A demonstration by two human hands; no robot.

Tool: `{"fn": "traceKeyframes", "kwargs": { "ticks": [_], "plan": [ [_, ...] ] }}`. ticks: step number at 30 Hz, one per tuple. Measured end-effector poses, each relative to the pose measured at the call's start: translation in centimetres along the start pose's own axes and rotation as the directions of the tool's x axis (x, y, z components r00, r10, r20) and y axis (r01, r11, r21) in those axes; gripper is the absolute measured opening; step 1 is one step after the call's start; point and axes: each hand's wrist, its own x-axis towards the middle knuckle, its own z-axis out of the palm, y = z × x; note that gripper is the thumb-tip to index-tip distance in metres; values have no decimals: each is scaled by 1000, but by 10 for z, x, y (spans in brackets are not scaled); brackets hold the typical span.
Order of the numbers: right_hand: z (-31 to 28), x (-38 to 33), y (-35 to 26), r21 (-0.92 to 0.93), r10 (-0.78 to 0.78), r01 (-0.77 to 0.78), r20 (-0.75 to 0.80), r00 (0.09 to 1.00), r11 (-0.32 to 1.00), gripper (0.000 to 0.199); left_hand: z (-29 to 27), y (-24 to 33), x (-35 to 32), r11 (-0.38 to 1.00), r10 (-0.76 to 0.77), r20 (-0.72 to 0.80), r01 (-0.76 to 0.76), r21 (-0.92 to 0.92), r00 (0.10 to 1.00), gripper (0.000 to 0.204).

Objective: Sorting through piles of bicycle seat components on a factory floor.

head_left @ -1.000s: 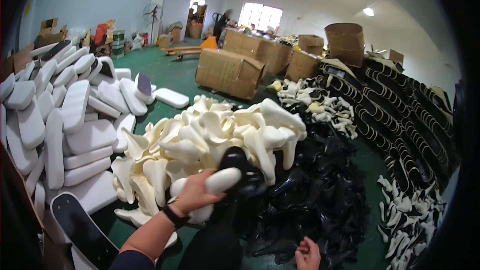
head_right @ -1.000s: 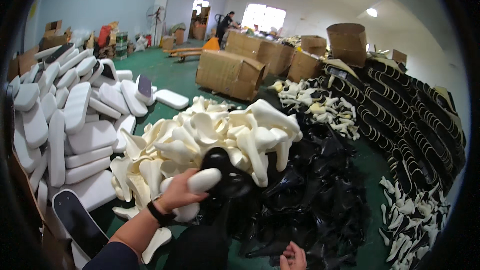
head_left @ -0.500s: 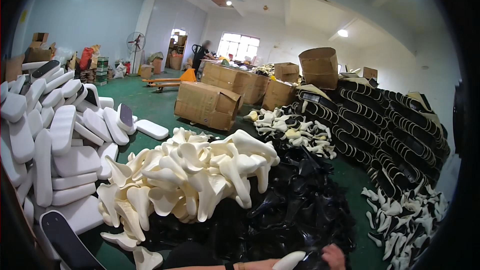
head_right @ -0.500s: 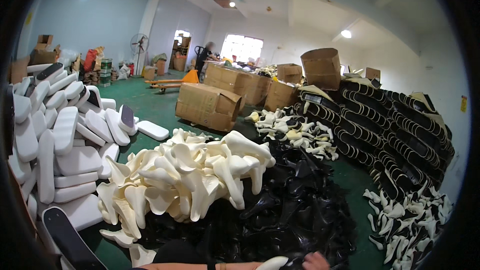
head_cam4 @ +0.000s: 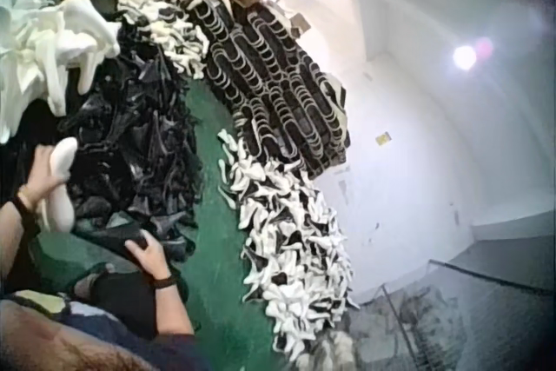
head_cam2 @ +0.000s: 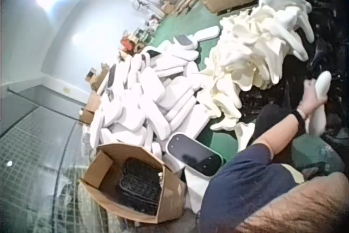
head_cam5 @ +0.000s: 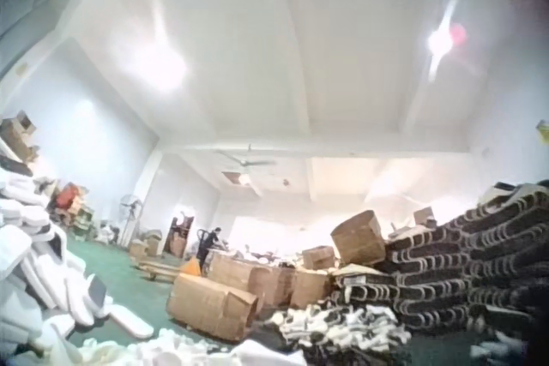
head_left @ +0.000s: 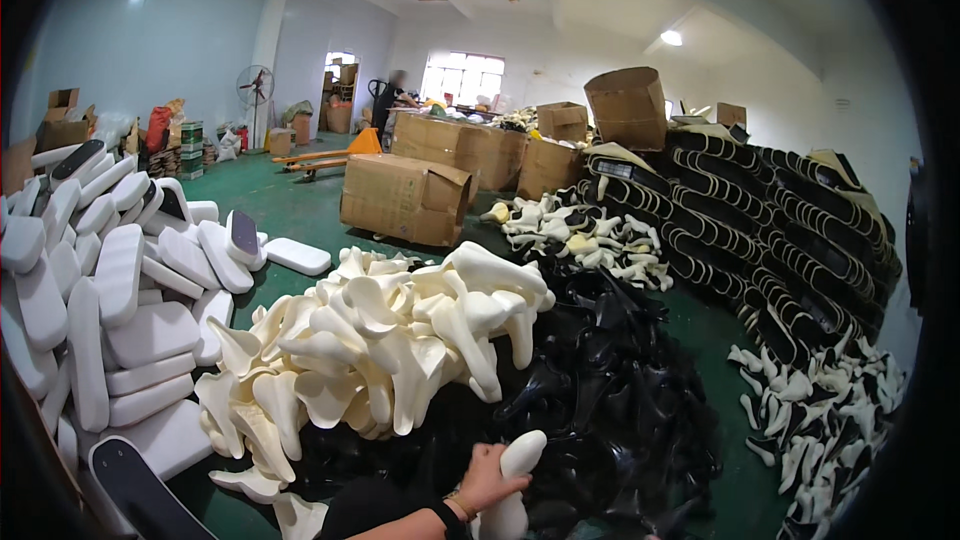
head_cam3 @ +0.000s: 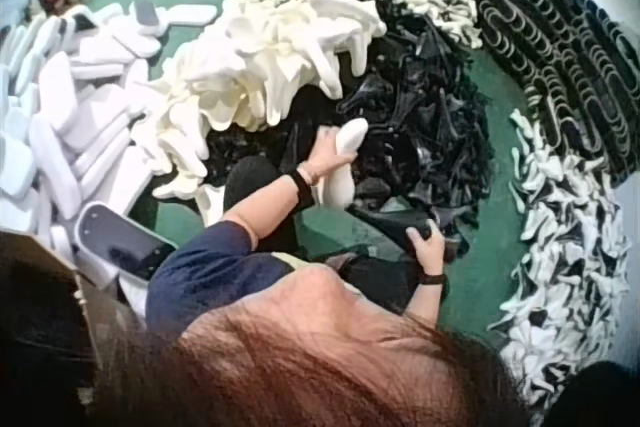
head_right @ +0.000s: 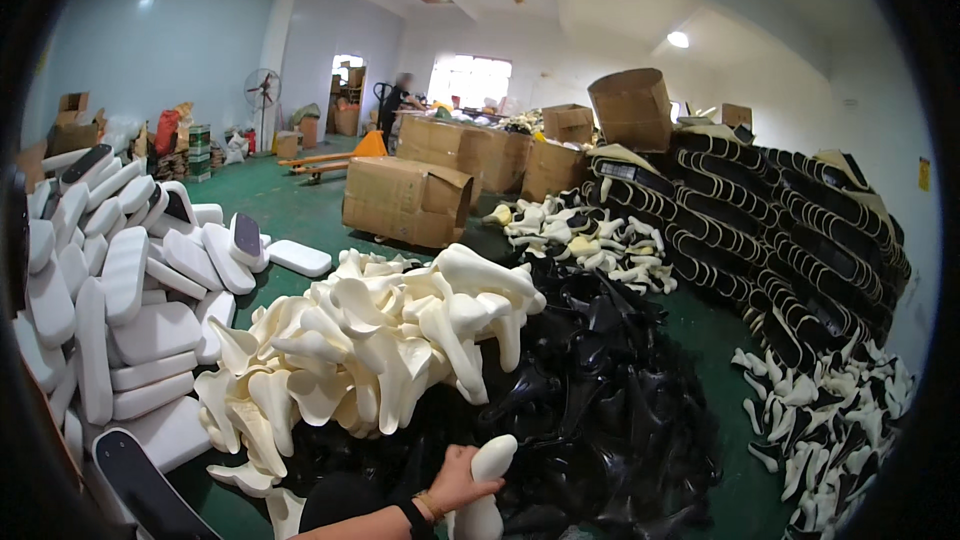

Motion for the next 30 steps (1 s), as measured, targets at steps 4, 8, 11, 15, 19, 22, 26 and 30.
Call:
{"fn": "traceKeyframes", "kwargs": {
  "ticks": [4,8,11,15,19,22,26,30],
  "plan": [
    [12,-3,7,516,441,-282,-217,871,809,61,-16,9,1,884,423,15,-416,212,906,44],
    [18,5,-9,993,563,113,-112,819,34,52,-7,1,6,894,6,19,3,-449,1000,53],
    [50,22,49,977,639,173,-211,740,122,34,-7,-20,10,529,-323,281,419,-738,904,42],
    [63,28,58,990,319,-69,104,942,-120,32,-18,-22,15,224,-304,383,456,-861,872,43],
    [47,20,8,977,276,11,48,960,-211,50,-15,-11,15,188,-347,345,425,-886,872,40],
    [52,19,0,989,244,71,-37,969,-128,60,-13,-16,14,197,-337,328,407,-892,882,39],
    [70,17,4,966,233,-82,141,962,-244,66,-8,-12,8,121,-318,484,541,-832,816,37],
    [98,12,8,927,223,-206,283,933,-315,44,-10,0,4,90,-306,528,577,-812,792,41]
  ]
}}
